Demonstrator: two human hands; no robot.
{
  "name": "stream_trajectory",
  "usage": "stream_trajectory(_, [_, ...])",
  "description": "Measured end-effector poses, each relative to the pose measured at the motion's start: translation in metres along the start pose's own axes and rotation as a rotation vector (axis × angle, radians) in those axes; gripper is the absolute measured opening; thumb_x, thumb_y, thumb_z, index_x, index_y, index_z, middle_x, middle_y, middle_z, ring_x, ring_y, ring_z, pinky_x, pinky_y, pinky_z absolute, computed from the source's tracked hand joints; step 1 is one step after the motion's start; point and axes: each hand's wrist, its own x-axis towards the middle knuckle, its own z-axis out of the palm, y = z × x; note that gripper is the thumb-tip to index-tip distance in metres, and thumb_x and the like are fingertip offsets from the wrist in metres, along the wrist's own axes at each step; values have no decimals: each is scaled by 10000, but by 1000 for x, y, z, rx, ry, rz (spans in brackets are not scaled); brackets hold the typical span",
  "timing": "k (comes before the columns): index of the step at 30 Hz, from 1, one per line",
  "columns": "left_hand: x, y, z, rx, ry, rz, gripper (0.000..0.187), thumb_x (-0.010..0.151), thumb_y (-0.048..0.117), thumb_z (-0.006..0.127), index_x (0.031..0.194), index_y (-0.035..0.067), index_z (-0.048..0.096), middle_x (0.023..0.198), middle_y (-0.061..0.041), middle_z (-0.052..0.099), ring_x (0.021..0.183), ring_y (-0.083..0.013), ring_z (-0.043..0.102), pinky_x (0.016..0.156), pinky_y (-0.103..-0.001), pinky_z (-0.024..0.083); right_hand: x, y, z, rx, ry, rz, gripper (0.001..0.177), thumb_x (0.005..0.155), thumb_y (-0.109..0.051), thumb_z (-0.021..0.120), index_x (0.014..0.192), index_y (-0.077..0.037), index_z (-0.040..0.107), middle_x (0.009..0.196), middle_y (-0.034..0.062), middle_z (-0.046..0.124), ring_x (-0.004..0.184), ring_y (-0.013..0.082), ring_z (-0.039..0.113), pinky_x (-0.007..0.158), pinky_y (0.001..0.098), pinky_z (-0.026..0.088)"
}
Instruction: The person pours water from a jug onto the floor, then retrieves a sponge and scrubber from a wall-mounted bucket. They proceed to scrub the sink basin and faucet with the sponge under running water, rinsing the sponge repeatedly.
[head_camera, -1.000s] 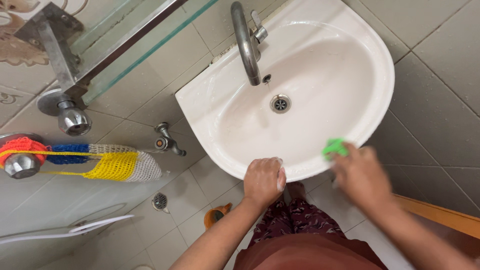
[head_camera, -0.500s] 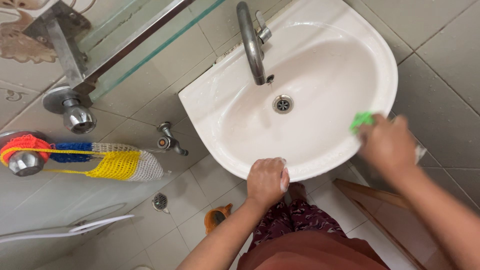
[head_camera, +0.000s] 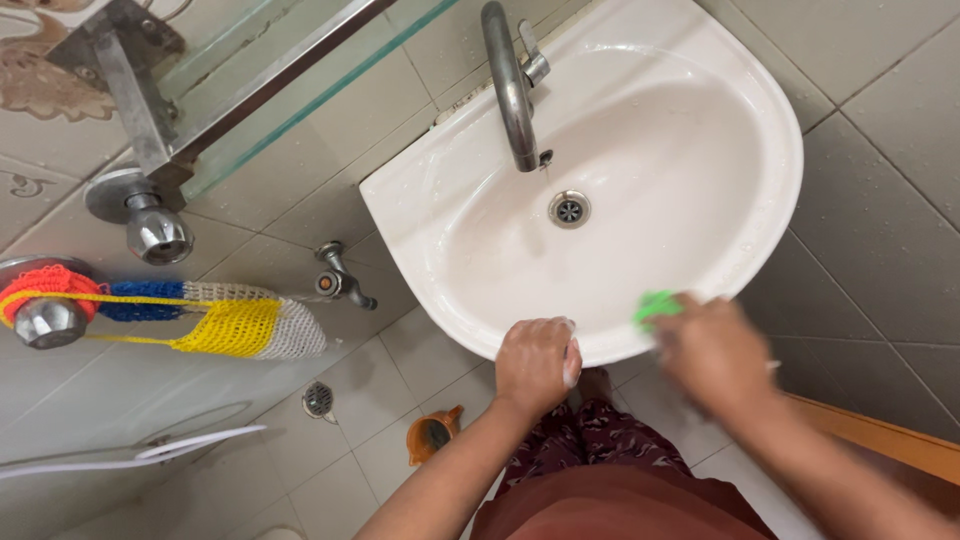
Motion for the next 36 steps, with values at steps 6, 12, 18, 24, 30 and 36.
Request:
stream_trajectory(6, [1, -2, 4, 30, -101, -42, 316, 981, 215, 500, 1119, 33, 718, 1048, -137, 745, 991, -256, 700, 1018, -435, 483, 53, 95, -41, -308, 286, 144, 302, 819, -227, 773, 1115, -247, 828, 1335, 95, 682, 993, 335, 604, 733, 451, 615])
stream_trajectory(12, [0, -5, 8, 19, -85, -36, 350, 988, 241, 459, 1122, 40, 712, 1046, -131, 747, 994, -253, 703, 1027, -436, 498, 56, 84, -32, -260, 162, 174, 240, 958, -243, 707, 1173, -250, 814, 1258, 116, 708, 944, 324, 641, 741, 430, 626])
stream_trajectory(18, [-5, -14, 14, -7, 47, 62, 817, 1040, 600, 131, 1328, 30, 641, 968, -169, 739, 929, -320, 698, 939, -473, 500, 5, -28, 3, -50, -133, 48, 289, 930, -137, 647, 1164, -258, 767, 1290, 91, 681, 911, 310, 690, 728, 423, 660])
stream_trajectory(24, [-9, -23, 13, -235, 16, -37, 952, 990, 662, -51, 1272, 85, 652, 875, -119, 731, 869, -281, 702, 1002, -450, 521, 3, -95, 30, 13, -81, -193, 152, 857, -133, 698, 989, -119, 771, 1133, 74, 726, 945, 274, 647, 764, 420, 631])
stream_trajectory(30, [-13, -24, 9, -48, 81, 137, 661, 1076, 530, 217, 1145, 74, 690, 1002, -129, 741, 980, -299, 705, 969, -471, 500, 2, -36, 3, 39, -39, -110, 277, 801, -127, 725, 1038, -243, 810, 1186, 29, 717, 929, 216, 654, 706, 394, 634])
stream_trajectory(36, [-9, -16, 9, 4, 4, 61, 376, 1041, 364, 495, 1140, 74, 714, 1062, -105, 757, 997, -259, 710, 985, -440, 507, 47, 76, -42, -318, 208, 120, 206, 920, -279, 735, 1105, -269, 824, 1314, 44, 699, 994, 265, 643, 729, 400, 619])
